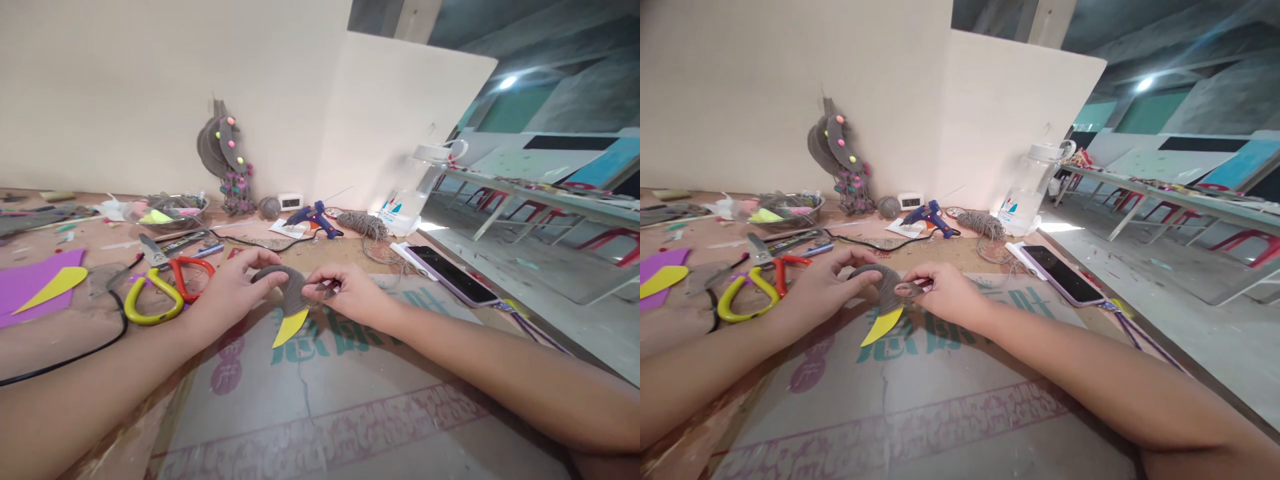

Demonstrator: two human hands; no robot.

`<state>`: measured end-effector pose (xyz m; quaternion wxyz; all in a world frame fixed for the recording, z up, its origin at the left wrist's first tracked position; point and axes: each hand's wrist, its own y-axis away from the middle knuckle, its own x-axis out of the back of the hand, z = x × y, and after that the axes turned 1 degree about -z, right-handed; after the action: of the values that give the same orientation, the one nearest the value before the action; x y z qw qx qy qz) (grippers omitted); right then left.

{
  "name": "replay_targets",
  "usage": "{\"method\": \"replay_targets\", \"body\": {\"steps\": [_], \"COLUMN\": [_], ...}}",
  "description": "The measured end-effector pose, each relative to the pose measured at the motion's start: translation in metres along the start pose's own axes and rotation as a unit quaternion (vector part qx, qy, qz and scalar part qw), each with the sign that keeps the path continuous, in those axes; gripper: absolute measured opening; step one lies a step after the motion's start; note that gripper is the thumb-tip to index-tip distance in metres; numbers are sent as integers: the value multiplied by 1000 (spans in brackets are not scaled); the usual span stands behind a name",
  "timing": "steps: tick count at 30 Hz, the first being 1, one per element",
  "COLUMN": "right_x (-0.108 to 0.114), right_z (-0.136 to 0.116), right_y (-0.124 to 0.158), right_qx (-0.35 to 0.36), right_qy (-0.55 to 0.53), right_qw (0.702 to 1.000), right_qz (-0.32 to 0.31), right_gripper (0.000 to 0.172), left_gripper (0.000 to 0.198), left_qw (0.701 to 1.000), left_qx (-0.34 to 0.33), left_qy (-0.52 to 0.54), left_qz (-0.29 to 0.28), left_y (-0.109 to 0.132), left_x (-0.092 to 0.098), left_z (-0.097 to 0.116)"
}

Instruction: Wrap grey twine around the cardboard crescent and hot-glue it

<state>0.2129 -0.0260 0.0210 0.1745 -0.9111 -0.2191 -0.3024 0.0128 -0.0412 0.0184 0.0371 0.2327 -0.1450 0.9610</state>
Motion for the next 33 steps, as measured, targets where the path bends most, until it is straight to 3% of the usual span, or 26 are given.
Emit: {"method": "replay_targets", "body": {"steps": [4,10,16,26,30,33], "right_x": [1,2,5,-4,-1,6], "right_z": [-1,-3,-1,0,0,3], "right_y": [0,-1,-4,-5,-4,-3], "right_qx": [-18,-17,-27,-46,-3,95], "right_qy": [-7,-29,-15,-70,-26,55], "right_qw": [999,999,999,996,999,993], "right_qz": [28,33,36,12,23,50], "right_gripper": [28,28,37,22,20,28], "left_gripper": [45,31,34,34,37,38], "left_qw": [996,989,993,996,996,998], "left_qx": [43,108,84,62,45,55], "left_qy": [84,43,48,-19,-46,-14], "left_qz": [5,-94,-61,-64,-56,-38], "left_y": [-4,-2,-1,0,-1,-2], "left_x": [1,-1,-2,-1,-2,-3], "left_z": [-1,1,-4,2,-2,-7]}}
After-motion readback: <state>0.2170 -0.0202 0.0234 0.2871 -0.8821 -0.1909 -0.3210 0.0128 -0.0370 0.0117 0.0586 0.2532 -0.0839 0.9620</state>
